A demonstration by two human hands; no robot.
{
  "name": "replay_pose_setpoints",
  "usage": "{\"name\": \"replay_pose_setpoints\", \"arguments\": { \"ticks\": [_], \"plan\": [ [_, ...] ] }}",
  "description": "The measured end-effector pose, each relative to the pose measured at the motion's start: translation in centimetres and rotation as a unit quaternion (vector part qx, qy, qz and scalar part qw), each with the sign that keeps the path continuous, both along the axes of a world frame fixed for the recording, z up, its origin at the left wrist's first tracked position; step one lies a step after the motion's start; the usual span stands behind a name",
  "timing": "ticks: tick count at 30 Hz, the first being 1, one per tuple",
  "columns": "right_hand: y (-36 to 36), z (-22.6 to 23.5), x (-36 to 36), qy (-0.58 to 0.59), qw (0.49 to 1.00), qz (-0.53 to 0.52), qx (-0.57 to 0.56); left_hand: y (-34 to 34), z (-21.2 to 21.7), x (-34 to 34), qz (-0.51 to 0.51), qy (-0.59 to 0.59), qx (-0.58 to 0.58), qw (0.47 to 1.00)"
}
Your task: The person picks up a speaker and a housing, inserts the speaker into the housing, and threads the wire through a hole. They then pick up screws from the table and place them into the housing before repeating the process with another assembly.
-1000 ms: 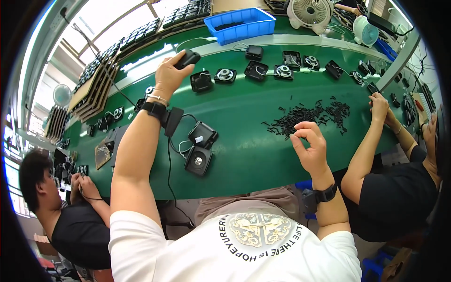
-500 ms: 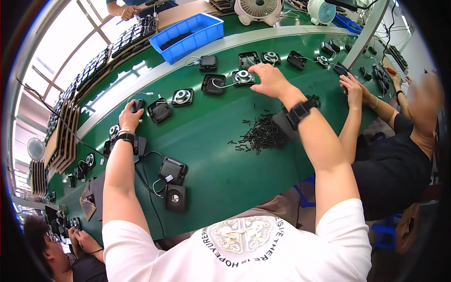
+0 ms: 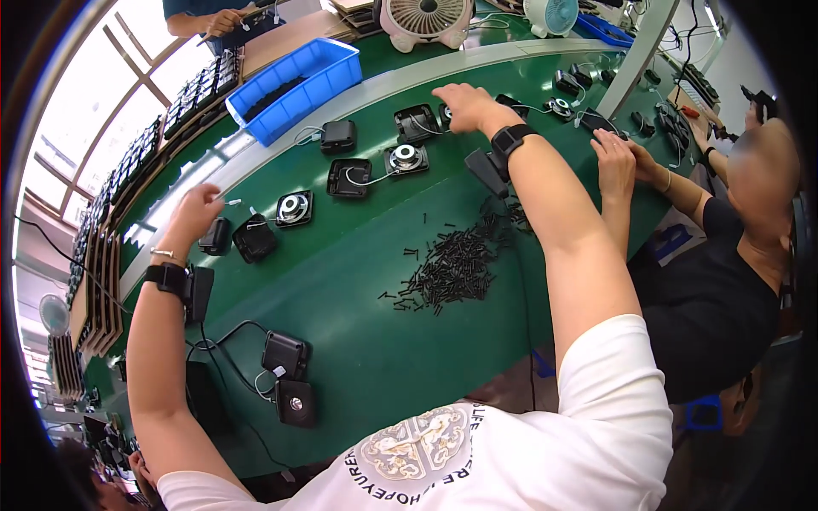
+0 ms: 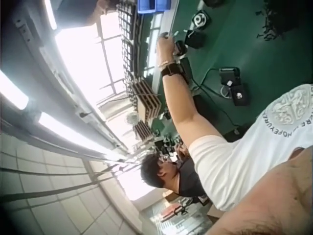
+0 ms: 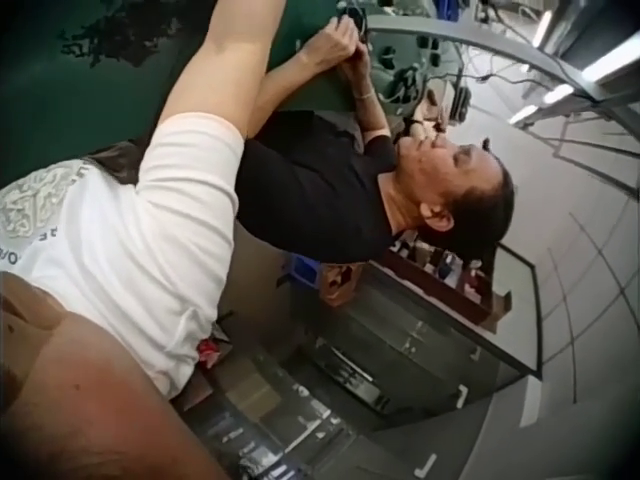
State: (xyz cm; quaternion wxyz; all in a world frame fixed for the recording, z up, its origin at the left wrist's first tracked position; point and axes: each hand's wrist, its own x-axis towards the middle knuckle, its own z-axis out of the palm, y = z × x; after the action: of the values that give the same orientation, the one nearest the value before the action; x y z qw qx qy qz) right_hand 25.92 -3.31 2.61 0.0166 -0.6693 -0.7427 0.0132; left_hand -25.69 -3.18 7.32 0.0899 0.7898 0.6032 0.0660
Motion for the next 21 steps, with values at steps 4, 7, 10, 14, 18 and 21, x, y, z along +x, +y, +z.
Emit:
{"name": "replay_pose_setpoints", "arguments": {
  "ticks": [4,7,10,14,18,21],
  "plan": [
    [2.4,-2.4,4.5,-0.028,0.998,-0.026,-0.041,2.1,1.6,16.1,-0.167,-0.106,-0.045,0.979],
    [4.3,-2.9,4.0,-0.029,0.997,-0.035,-0.066,5.7,-1.5,25.2,-0.21,-0.081,-0.046,0.973],
    [4.5,-2.8,3.3,-0.039,0.996,-0.032,-0.068,8.9,-5.5,32.1,-0.138,-0.082,-0.063,0.985],
    [3.8,-3.1,6.6,0.022,0.998,-0.058,-0.034,10.4,-8.1,38.8,-0.065,-0.11,-0.095,0.987],
    [2.7,-1.2,4.5,0.098,0.993,-0.057,-0.017,12.2,-9.1,36.5,-0.022,-0.262,-0.047,0.964],
    [0.1,0.9,3.6,0.132,0.988,-0.084,-0.007,7.5,-4.3,36.5,0.03,-0.472,-0.106,0.875]
  ]
}}
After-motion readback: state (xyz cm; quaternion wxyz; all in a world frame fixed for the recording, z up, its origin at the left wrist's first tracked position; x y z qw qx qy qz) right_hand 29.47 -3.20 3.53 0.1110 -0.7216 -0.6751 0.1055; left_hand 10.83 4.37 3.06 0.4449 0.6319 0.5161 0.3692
